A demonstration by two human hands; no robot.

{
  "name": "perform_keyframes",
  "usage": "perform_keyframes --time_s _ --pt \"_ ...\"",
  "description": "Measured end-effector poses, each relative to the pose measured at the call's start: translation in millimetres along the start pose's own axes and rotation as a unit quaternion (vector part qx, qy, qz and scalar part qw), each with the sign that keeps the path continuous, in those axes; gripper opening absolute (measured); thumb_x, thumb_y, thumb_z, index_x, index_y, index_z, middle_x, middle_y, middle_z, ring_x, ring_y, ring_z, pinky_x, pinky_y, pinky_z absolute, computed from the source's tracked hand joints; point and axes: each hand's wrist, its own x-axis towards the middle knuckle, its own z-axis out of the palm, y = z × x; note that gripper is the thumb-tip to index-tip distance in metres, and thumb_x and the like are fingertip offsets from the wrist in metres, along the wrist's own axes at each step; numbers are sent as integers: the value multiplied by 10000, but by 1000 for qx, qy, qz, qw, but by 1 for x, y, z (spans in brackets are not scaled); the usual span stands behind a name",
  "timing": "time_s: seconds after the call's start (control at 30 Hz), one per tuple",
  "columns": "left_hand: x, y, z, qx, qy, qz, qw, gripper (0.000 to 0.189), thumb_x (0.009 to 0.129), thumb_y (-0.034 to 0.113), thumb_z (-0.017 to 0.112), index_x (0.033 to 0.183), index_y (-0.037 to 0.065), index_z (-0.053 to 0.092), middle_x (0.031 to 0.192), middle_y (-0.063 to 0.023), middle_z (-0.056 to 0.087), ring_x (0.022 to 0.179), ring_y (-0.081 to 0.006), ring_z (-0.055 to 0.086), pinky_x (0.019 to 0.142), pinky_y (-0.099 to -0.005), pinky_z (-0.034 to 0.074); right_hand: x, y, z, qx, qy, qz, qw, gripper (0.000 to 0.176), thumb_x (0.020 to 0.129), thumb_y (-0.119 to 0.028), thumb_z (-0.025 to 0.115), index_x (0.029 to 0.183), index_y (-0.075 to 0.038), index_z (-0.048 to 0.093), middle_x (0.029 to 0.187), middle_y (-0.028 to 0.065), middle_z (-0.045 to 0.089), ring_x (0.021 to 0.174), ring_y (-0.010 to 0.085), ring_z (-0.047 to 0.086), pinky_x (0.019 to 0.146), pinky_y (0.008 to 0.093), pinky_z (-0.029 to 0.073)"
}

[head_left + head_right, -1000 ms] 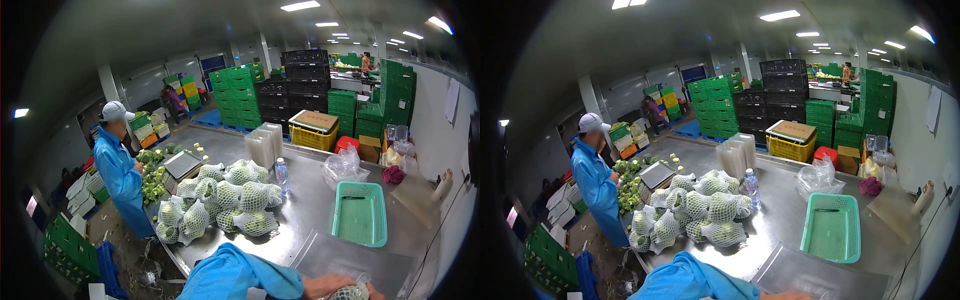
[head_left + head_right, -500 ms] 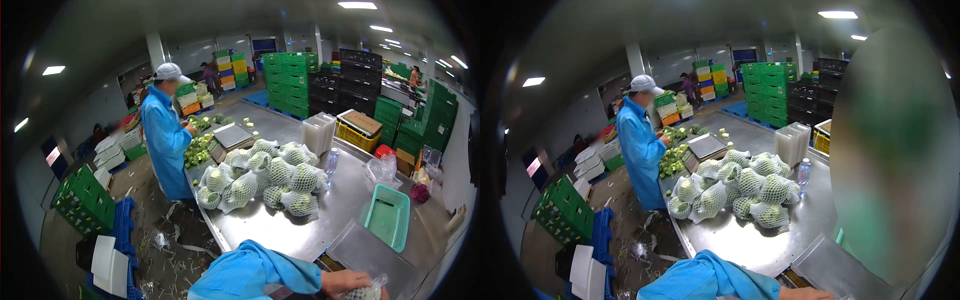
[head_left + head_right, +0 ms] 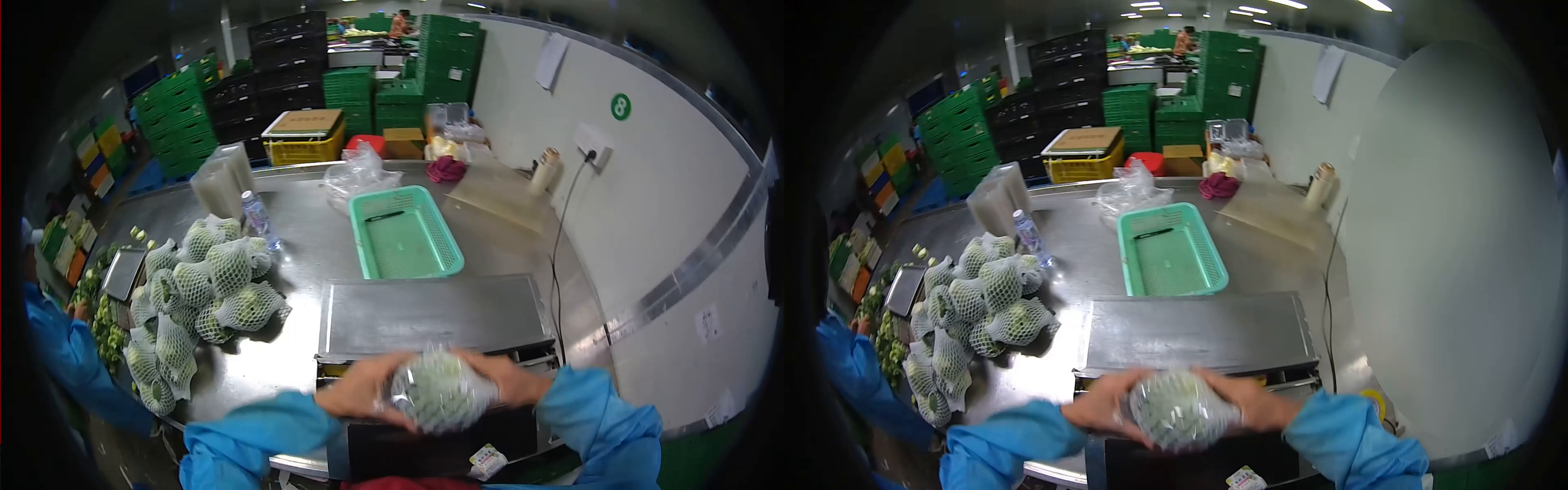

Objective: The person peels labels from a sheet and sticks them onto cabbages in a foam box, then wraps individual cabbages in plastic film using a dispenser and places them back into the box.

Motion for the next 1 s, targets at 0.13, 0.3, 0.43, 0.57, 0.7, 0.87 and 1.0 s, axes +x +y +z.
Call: perform_keyframes --time_s 0.13,0.3,0.43,0.57,0.7,0.87,1.0 --pt "53 -16 -29 -258 -39 -123 957 884 534 266 882 1253 -11 449 1175 -141 563 1089 -225 535 956 -349 425 28 -11 -40 192 28 71 978 780 778 -328 719 1380 -20 330 1252 119 528 1106 185 512 957 310 388" --pt "61 -19 -36 -259 -38 -159 952 751 613 208 826 1230 -27 468 1149 -126 579 1058 -214 551 956 -348 428 37 -3 -49 223 48 114 967 602 852 -362 638 1293 -1 446 1183 100 568 1039 151 531 918 302 414" --pt "34 -28 -21 -235 -57 -221 945 729 751 488 644 1207 -56 481 1102 -140 597 1042 -209 543 928 -352 422 34 13 -34 225 13 173 959 535 887 -402 577 1221 9 503 1086 107 613 964 158 558 864 304 444" --pt "-27 -23 15 -123 -73 -157 977 894 585 391 844 1271 -9 433 1157 -164 583 1072 -261 562 958 -356 405 1 2 17 82 -38 91 992 589 831 -393 633 1263 -24 477 1002 157 627 910 239 605 825 340 469" --pt "-62 -19 48 -38 -81 -155 984 847 554 419 851 1208 15 493 1049 -187 610 930 -315 627 809 -361 503 -33 4 61 -126 16 -33 991 668 705 -215 711 1296 -35 459 1100 153 601 991 282 599 839 363 484" --pt "-53 -6 24 261 83 175 946 475 635 287 778 1044 108 615 1022 -167 606 831 -256 638 666 -323 534 -32 -25 48 -268 144 -117 945 546 698 -89 662 1225 -40 524 1183 169 538 1071 301 558 888 374 462" --pt "-28 11 -24 392 124 349 842 329 712 164 698 1029 199 615 1053 -165 570 815 -266 621 628 -320 533 -25 -59 26 -366 287 -165 870 461 741 20 562 1196 -50 544 1253 162 499 1095 295 538 950 368 431"
